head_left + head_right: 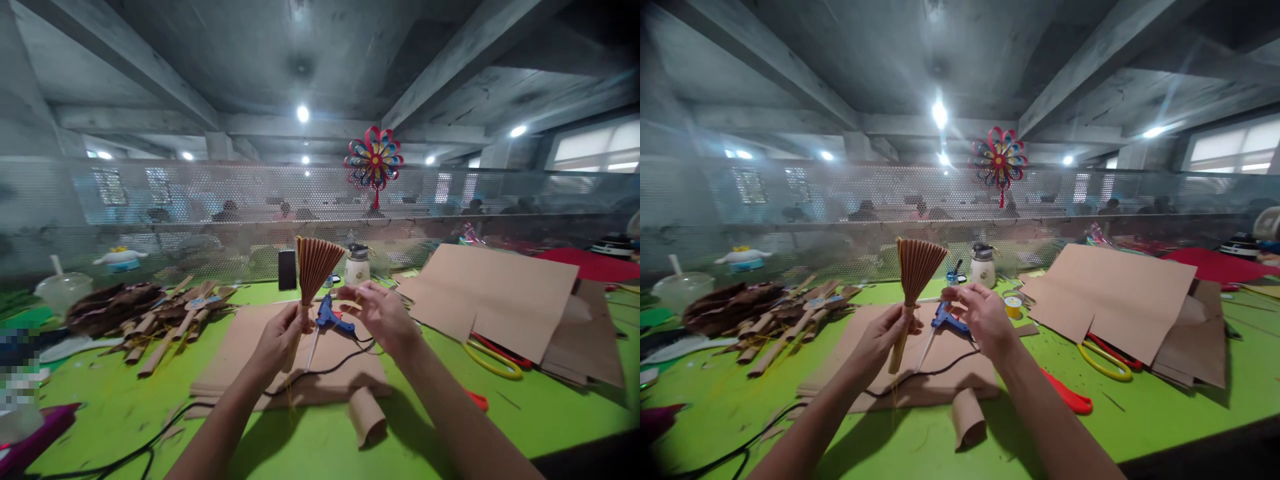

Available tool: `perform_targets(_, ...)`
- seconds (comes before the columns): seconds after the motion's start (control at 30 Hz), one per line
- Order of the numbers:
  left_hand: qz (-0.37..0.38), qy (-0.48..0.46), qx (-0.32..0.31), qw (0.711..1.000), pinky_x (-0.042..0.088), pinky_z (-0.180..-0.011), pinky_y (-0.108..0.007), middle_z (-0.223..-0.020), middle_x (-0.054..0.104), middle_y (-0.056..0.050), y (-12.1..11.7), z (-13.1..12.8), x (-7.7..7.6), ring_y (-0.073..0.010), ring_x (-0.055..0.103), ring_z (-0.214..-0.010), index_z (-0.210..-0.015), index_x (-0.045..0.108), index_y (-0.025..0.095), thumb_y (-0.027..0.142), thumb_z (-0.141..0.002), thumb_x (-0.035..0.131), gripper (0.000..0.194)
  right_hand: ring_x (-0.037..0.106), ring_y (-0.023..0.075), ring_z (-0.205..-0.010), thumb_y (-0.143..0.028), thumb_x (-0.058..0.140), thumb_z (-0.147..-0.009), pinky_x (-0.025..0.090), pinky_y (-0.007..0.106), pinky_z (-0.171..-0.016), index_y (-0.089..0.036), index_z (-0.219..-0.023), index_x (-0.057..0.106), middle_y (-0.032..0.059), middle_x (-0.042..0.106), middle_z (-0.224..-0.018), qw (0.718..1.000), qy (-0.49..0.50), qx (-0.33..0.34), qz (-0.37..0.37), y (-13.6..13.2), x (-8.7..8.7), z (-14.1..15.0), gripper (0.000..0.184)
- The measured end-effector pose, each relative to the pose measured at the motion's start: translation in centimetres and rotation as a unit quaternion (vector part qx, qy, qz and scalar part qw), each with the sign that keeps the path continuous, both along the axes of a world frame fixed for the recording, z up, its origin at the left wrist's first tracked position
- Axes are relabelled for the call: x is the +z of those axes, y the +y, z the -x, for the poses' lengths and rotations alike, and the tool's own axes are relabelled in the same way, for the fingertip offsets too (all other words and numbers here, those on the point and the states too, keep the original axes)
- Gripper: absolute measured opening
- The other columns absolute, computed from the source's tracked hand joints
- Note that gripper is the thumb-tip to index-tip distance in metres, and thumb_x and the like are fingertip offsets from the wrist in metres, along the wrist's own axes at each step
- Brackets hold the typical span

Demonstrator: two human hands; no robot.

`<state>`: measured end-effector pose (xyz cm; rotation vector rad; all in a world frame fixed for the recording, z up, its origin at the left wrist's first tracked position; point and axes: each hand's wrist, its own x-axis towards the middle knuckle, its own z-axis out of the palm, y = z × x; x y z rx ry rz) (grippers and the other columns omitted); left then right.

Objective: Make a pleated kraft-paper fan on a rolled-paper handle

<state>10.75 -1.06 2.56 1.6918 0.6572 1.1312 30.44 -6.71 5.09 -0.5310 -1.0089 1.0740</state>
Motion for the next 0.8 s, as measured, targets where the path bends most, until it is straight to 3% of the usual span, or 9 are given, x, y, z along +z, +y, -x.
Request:
perform_targets(0.1,0.033,-0.034,0.007,0.999,0.046,-0.077,-0.031,-0.075,0.062,-0.001,0.1,0.5,0.3,-0.0175,0.059,-0.076,-0.096,0.063,0.017,0.044,-0.084,0.061,0.030,0.046,0.0091,-0.048,-0.026,0.065,-0.080,0.046,0.028,-0.058,-0.019,-0.067,0.055,-0.0049,0.052,-0.053,0.997,0.031,0.073,-0.006,-1.0,1.2,-1.3,0.018)
perform_targets(0.2,0.072,-0.066,-0.009,0.995,0.046,-0.069,-0.028,-0.072,0.060,0.000,0.3,0.6,0.2,-0.0152,0.058,-0.070,-0.095,0.061,0.017,0.044,-0.086,0.059,0.029,0.021,0.0041,-0.038,-0.026,0.066,-0.081,0.031,0.022,-0.046,-0.019,-0.069,0.058,-0.0101,0.036,-0.044,0.999,-0.008,0.045,-0.019,-1.6,2.2,-1.9,0.017)
perform_targets(0.33,0.119,-0.105,-0.042,0.986,0.045,-0.063,-0.026,-0.073,0.060,-0.001,0.1,0.5,0.0,-0.0129,0.056,-0.064,-0.094,0.058,0.016,0.045,-0.087,0.056,0.030,0.022,0.0032,-0.038,-0.030,0.075,-0.073,0.016,0.020,-0.042,-0.016,-0.070,0.061,-0.0101,0.034,-0.042,0.997,-0.074,0.001,-0.003,-1.0,1.7,-1.3,0.020)
perform_targets(0.57,0.140,-0.148,-0.038,0.978,0.045,-0.059,-0.021,-0.072,0.065,-0.003,0.1,0.2,-0.1,-0.0112,0.058,-0.061,-0.093,0.057,0.014,0.039,-0.084,0.064,0.027,0.027,0.0025,-0.037,-0.041,0.075,-0.073,0.016,0.019,-0.040,-0.015,-0.073,0.059,-0.0095,0.040,-0.043,0.990,-0.132,-0.042,0.040,1.4,-1.7,-0.3,0.031)
perform_targets(0.7,0.142,-0.169,-0.033,0.975,0.042,-0.052,-0.019,-0.071,0.066,-0.002,0.1,0.1,0.1,-0.0099,0.058,-0.056,-0.107,0.056,0.015,0.035,-0.081,0.069,0.036,0.025,0.0028,-0.036,-0.046,0.070,-0.076,0.013,0.019,-0.039,-0.014,-0.080,0.059,-0.0099,0.039,-0.043,0.986,-0.155,-0.033,0.051,1.3,-2.1,0.8,0.033)
perform_targets(0.8,0.146,-0.175,-0.037,0.973,0.043,-0.050,-0.019,-0.071,0.068,-0.005,-0.3,-0.1,0.3,-0.0120,0.061,-0.059,-0.101,0.062,0.012,0.035,-0.080,0.070,0.032,0.026,0.0033,-0.039,-0.048,0.068,-0.077,0.015,0.019,-0.040,-0.013,-0.084,0.061,-0.0084,0.042,-0.046,0.982,-0.180,-0.034,0.048,0.8,-2.0,2.0,0.036)
